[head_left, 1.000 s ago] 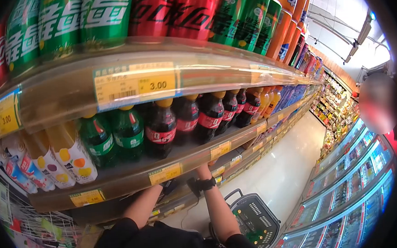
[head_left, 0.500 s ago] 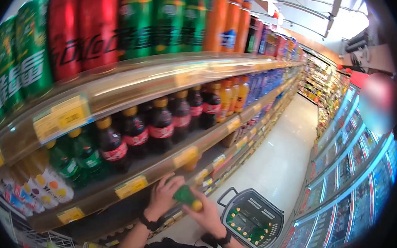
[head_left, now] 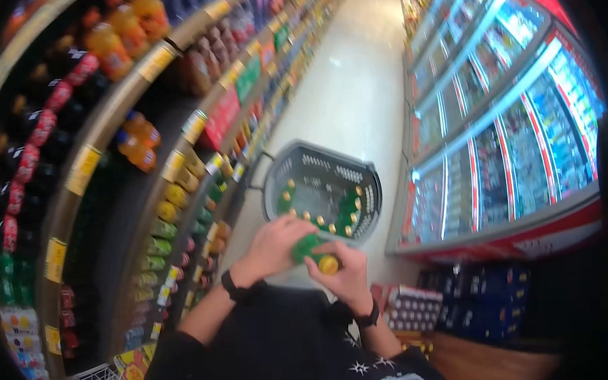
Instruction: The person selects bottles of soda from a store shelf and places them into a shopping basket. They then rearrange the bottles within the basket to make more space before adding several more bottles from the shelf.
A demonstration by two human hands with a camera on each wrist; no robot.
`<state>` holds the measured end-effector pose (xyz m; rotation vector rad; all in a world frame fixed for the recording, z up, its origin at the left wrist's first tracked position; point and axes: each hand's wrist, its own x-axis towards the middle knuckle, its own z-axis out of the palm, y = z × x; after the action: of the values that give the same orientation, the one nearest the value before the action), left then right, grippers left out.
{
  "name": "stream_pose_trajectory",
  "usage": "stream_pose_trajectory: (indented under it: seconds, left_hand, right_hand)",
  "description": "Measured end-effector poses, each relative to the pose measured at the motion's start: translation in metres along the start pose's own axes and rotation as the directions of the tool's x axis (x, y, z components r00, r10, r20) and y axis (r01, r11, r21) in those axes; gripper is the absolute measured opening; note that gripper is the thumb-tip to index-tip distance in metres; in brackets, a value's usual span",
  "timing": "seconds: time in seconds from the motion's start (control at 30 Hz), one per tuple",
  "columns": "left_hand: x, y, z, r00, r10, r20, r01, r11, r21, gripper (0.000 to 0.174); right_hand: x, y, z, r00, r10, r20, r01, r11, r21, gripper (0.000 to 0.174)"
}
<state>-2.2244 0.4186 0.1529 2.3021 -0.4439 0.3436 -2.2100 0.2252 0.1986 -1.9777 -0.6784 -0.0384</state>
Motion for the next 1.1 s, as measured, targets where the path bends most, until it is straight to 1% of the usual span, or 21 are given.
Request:
stream_pose_trajectory:
  seconds: [0.07, 0.13, 0.17, 0.23, 0.27, 0.37, 0.4, 0.5, 0.53, 0.63, 0.67, 0.77, 0.8, 0.9, 0.97, 1.0, 1.1]
  left_hand:
    - [0.017, 0.001, 0.016, 0.997, -0.01, 0.073, 0.011, 1.0, -0.016, 0.045]
    - [0.027, -0.013, 0.037, 0.993, -0.039, 0.114, 0.047, 0.997, -0.062, 0.048]
    - [0.033, -0.02, 0.044, 0.988, -0.059, 0.144, 0.071, 0.995, -0.077, 0.05]
    - [0.044, -0.041, 0.06, 0.969, -0.139, 0.203, 0.166, 0.979, -0.118, 0.05]
    - [0.05, -0.055, 0.067, 0.955, -0.176, 0.237, 0.211, 0.969, -0.132, 0.05]
    - [0.072, -0.105, 0.092, 0.925, -0.202, 0.323, 0.258, 0.956, -0.14, 0.064]
    - [0.083, -0.115, 0.093, 0.918, -0.208, 0.338, 0.274, 0.948, -0.16, 0.061]
    - [0.106, -0.166, 0.118, 0.912, -0.278, 0.302, 0.332, 0.932, -0.147, 0.058]
    - [0.112, -0.183, 0.124, 0.89, -0.291, 0.35, 0.368, 0.912, -0.18, 0.063]
    - [0.131, -0.226, 0.147, 0.803, -0.402, 0.44, 0.521, 0.833, -0.188, 0.07]
    - [0.126, -0.253, 0.167, 0.81, -0.372, 0.454, 0.496, 0.848, -0.189, 0.076]
    - [0.134, -0.298, 0.183, 0.79, -0.366, 0.492, 0.556, 0.766, -0.322, 0.081]
    - [0.136, -0.313, 0.19, 0.748, -0.38, 0.544, 0.591, 0.754, -0.286, 0.086]
    - [0.147, -0.35, 0.212, 0.648, -0.452, 0.614, 0.713, 0.643, -0.279, 0.087]
    - [0.146, -0.369, 0.224, 0.616, -0.485, 0.621, 0.762, 0.566, -0.314, 0.087]
    - [0.145, -0.376, 0.229, 0.601, -0.5, 0.624, 0.783, 0.527, -0.331, 0.087]
    - [0.142, -0.389, 0.235, 0.548, -0.542, 0.637, 0.83, 0.447, -0.334, 0.089]
  right_hand:
    - [-0.003, 0.014, -0.012, 0.996, 0.084, -0.005, -0.083, 0.996, 0.033, 0.025]
    - [0.002, 0.028, -0.015, 0.991, 0.131, -0.03, -0.128, 0.989, 0.076, 0.027]
    - [0.007, 0.035, -0.016, 0.981, 0.193, -0.012, -0.192, 0.979, 0.068, 0.026]
    - [0.02, 0.054, -0.012, 0.951, 0.308, 0.018, -0.309, 0.949, 0.057, 0.025]
    - [0.029, 0.064, -0.007, 0.935, 0.354, -0.003, -0.354, 0.933, 0.06, 0.024]
    - [0.054, 0.108, 0.019, 0.909, 0.406, -0.094, -0.405, 0.914, 0.025, 0.024]
    - [0.066, 0.116, 0.025, 0.891, 0.447, -0.082, -0.45, 0.893, -0.016, 0.025]
    - [0.1, 0.162, 0.057, 0.837, 0.529, -0.143, -0.533, 0.846, 0.009, 0.027]
    - [0.114, 0.179, 0.067, 0.813, 0.563, -0.148, -0.571, 0.821, -0.01, 0.028]
    - [0.151, 0.257, 0.109, 0.77, 0.606, -0.201, -0.622, 0.783, -0.02, 0.028]
    - [0.161, 0.286, 0.122, 0.752, 0.63, -0.191, -0.65, 0.758, -0.058, 0.029]
    - [0.183, 0.371, 0.163, 0.732, 0.654, -0.189, -0.67, 0.742, -0.03, 0.03]
    - [0.187, 0.39, 0.175, 0.721, 0.676, -0.156, -0.688, 0.725, -0.035, 0.028]
    - [0.209, 0.449, 0.205, 0.697, 0.713, -0.078, -0.717, 0.692, -0.078, 0.024]
    - [0.216, 0.475, 0.228, 0.664, 0.747, -0.02, -0.742, 0.656, -0.135, 0.025]
    - [0.219, 0.485, 0.234, 0.626, 0.779, 0.027, -0.764, 0.62, -0.176, 0.025]
    - [0.218, 0.504, 0.253, 0.693, 0.719, 0.064, -0.702, 0.692, -0.17, 0.029]
